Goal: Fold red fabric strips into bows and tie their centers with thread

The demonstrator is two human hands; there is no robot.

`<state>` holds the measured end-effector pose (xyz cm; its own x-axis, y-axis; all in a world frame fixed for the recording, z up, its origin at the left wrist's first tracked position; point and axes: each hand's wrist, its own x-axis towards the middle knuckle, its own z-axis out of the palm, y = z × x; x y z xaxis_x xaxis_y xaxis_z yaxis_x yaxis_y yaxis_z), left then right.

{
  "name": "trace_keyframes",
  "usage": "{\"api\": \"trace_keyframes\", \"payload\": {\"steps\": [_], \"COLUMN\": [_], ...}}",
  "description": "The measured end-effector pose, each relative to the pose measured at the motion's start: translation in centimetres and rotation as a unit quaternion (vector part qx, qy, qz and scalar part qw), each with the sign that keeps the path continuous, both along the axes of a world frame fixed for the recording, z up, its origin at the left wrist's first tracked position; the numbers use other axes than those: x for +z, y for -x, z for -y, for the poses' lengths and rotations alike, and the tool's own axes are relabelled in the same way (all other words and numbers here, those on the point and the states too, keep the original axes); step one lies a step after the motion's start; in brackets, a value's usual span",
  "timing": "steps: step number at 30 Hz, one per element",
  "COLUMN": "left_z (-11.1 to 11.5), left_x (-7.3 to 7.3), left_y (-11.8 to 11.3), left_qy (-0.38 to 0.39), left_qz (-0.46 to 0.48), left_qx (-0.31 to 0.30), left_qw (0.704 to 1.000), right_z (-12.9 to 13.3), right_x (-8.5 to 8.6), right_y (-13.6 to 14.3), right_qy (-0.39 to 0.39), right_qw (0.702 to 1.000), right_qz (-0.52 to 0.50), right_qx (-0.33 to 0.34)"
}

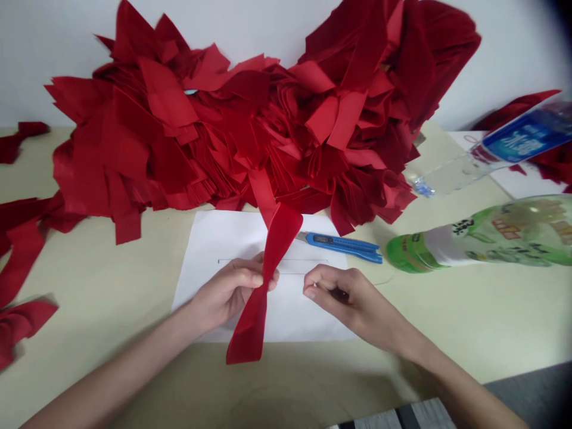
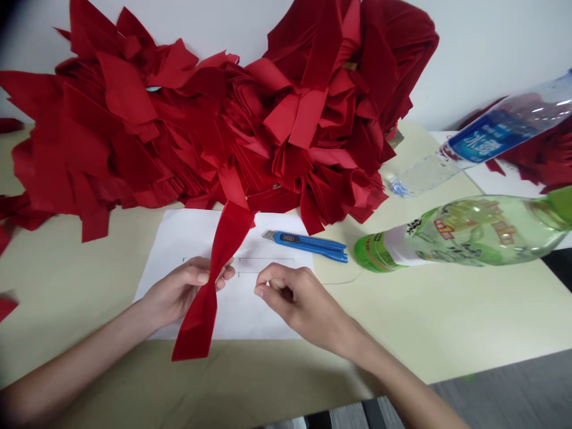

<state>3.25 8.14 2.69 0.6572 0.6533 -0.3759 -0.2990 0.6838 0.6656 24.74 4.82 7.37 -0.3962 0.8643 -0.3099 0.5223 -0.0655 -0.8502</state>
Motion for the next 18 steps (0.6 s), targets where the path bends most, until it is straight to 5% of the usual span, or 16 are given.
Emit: {"api": "trace_keyframes", "payload": {"steps": [18], "left_z": [0.1], "left_x": [0.1], "left_y": [-0.1], "left_qy": [-0.031], "left_qz": [-0.006], "left_qx": [-0.033], "left_qw": [0.999], "right_z": [-0.7], "right_x": [0.3], "right_y": [0.1], "right_qy": [0.009], "right_qw": [0.999], "right_qz": [-0.021], "right_qx": [0.039]}}
